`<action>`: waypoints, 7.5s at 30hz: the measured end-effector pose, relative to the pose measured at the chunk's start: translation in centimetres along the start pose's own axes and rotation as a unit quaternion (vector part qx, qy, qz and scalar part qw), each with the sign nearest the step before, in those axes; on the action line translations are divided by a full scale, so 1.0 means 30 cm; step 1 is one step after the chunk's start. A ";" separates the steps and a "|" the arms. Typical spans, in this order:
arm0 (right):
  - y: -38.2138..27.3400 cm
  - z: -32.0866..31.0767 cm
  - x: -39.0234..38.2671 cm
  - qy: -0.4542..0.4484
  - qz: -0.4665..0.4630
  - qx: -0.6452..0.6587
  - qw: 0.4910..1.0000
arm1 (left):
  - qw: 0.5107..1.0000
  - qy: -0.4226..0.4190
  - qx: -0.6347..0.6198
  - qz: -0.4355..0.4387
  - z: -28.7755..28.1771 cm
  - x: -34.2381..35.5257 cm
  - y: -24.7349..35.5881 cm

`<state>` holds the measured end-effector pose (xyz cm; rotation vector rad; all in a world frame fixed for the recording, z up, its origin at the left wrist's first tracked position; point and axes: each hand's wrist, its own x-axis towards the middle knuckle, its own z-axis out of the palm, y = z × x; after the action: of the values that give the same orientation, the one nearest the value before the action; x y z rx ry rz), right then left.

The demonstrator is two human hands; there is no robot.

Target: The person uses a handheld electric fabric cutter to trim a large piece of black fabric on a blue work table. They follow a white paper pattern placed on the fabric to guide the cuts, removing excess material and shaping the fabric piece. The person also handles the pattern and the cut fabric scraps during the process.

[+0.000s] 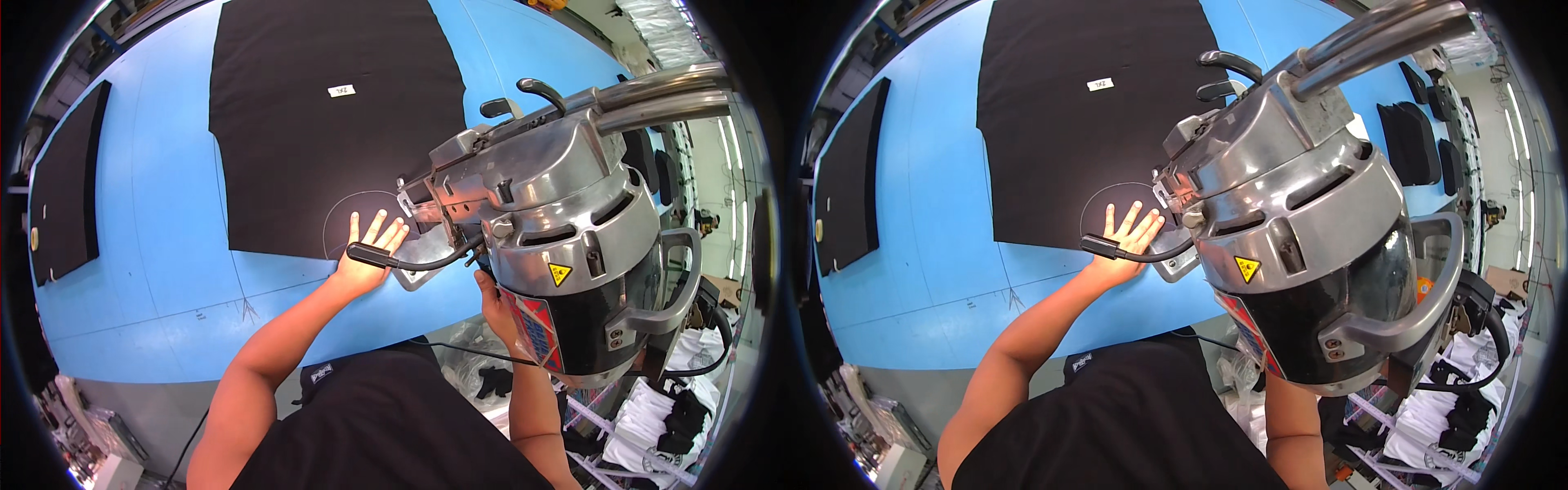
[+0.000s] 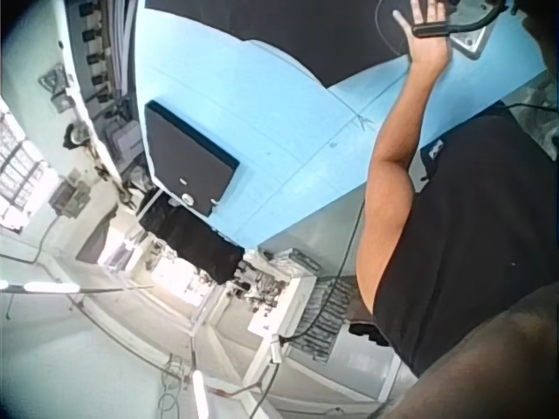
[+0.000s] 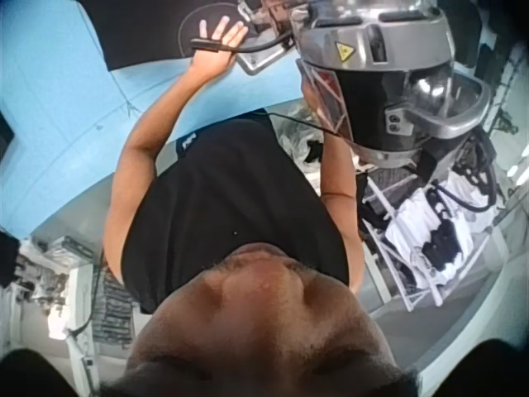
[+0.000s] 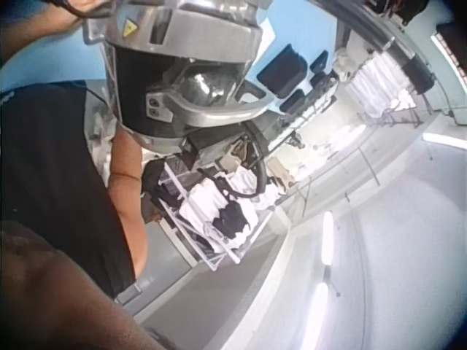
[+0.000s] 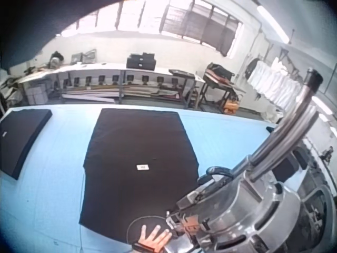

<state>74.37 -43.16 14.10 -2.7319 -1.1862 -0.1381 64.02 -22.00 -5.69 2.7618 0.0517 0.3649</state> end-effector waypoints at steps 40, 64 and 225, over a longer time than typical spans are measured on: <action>0.127 -0.038 0.148 0.025 -0.212 -0.223 0.951 | 0.998 -0.036 0.049 -0.005 0.006 -0.021 0.017; 0.242 0.028 0.250 -0.046 -0.287 -0.223 0.930 | 0.999 -0.044 0.029 -0.013 -0.026 -0.020 0.026; -0.089 -0.040 0.856 -0.219 -0.470 0.083 0.851 | 0.316 0.457 -0.545 -0.628 0.056 0.033 0.265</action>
<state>89.88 -23.17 19.36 -1.8278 -2.4208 0.4789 65.32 -29.94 -4.20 0.3202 1.4235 0.8722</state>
